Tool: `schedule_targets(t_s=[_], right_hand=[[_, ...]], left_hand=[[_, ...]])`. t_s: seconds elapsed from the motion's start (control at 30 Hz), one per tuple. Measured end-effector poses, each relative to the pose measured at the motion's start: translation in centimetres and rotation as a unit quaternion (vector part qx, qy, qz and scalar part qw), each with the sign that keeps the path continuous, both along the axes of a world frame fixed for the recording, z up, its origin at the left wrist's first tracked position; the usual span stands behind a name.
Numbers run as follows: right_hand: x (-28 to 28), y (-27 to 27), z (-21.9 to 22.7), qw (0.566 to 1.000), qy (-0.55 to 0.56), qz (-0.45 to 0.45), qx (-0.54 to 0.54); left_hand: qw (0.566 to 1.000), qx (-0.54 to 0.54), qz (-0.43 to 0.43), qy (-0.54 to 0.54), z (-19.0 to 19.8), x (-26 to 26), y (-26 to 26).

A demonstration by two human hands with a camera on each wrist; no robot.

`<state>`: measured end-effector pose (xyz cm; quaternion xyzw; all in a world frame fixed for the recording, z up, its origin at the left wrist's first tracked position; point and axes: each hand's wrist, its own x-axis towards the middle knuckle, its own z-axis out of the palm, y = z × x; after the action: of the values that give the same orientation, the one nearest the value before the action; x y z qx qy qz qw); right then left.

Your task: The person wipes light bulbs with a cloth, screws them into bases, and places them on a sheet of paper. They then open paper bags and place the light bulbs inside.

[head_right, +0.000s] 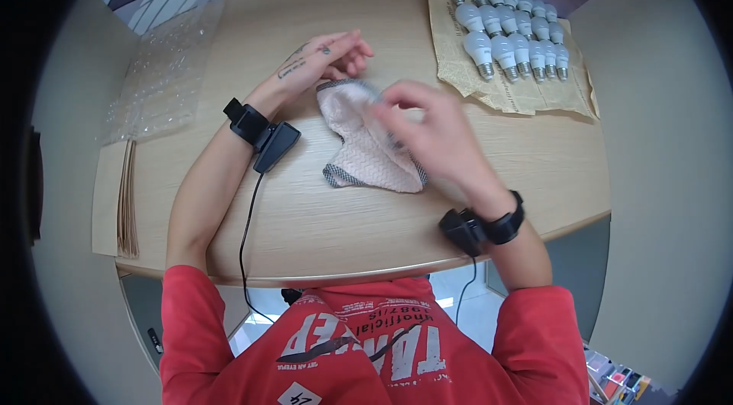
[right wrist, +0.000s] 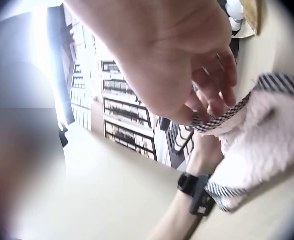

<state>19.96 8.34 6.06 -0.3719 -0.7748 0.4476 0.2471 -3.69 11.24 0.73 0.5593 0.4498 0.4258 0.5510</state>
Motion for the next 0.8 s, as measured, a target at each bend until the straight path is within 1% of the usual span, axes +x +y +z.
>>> schedule_targets(t_s=[0.03, 0.1, 0.13, 0.17, 0.2, 0.23, 0.3, 0.33, 0.43, 0.47, 0.53, 0.57, 0.6, 0.63, 0.67, 0.7, 0.73, 0.8], right_hand=[[0.8, 0.8, 0.3, 0.997, 0.068, -0.008, -0.039], [1.9, 1.9, 0.9, 0.974, 0.190, -0.026, -0.119], [2.3, 2.0, 1.6, 0.956, 0.242, -0.036, -0.161], [2.8, 2.2, 2.0, 0.934, 0.290, -0.043, -0.203], [3.7, 2.9, 2.3, 0.930, 0.298, -0.024, -0.214], [3.9, 2.8, 2.7, 0.928, 0.306, -0.037, -0.211], [4.0, 2.7, 3.9, 0.925, 0.319, -0.054, -0.200], [4.2, 3.1, 3.8, 0.908, 0.358, -0.062, -0.207], [4.4, 3.3, 4.5, 0.908, 0.361, -0.057, -0.203], [4.5, 3.2, 4.7, 0.907, 0.364, -0.059, -0.204], [4.4, 2.4, 5.5, 0.910, 0.361, -0.108, -0.172], [4.5, 2.2, 6.0, 0.911, 0.360, -0.132, -0.153], [5.8, 3.1, 5.5, 0.896, 0.382, -0.145, -0.171], [6.7, 2.6, 6.2, 0.890, 0.395, -0.154, -0.169], [7.5, 1.5, 6.8, 0.883, 0.408, -0.160, -0.168], [8.0, -0.2, 7.8, 0.869, 0.444, -0.024, -0.215], [6.0, -3.0, 9.3, 0.847, 0.477, 0.018, -0.234], [6.7, -2.7, 9.0, 0.864, 0.439, 0.007, -0.246]], left_hand=[[0.999, 0.006, -0.018, -0.047, 0.4, 0.2, 0.0], [0.993, 0.099, -0.064, -0.018, 1.8, 1.0, -0.6], [0.986, 0.144, -0.087, -0.008, 2.4, 1.5, -0.9], [0.984, 0.141, -0.103, 0.016, 3.0, 1.8, -1.0], [0.983, 0.138, -0.116, 0.041, 3.8, 2.3, -1.1], [0.980, 0.138, -0.128, 0.065, 4.5, 2.2, -1.3], [0.985, 0.116, -0.121, 0.050, 6.0, 1.4, -1.7], [0.987, 0.107, -0.114, 0.042, 6.9, 0.9, -2.0], [0.985, 0.132, -0.111, 0.026, 9.0, 0.3, -3.1], [0.984, 0.133, -0.106, 0.043, 9.3, -0.2, -3.4], [0.983, 0.137, -0.099, 0.079, 10.0, -1.3, -3.6], [0.979, 0.162, -0.098, 0.071, 10.3, -1.4, -3.8], [0.975, 0.187, -0.097, 0.064, 10.6, -1.5, -4.0], [0.971, 0.213, -0.095, 0.056, 10.9, -1.5, -4.3], [0.970, 0.207, -0.127, -0.007, 12.1, -1.2, -5.2], [0.968, 0.201, -0.147, -0.027, 13.3, -0.9, -6.4], [0.966, 0.191, -0.165, -0.053, 14.4, -0.6, -7.9], [0.959, 0.174, -0.210, -0.080, 14.9, 0.0, -8.6]])
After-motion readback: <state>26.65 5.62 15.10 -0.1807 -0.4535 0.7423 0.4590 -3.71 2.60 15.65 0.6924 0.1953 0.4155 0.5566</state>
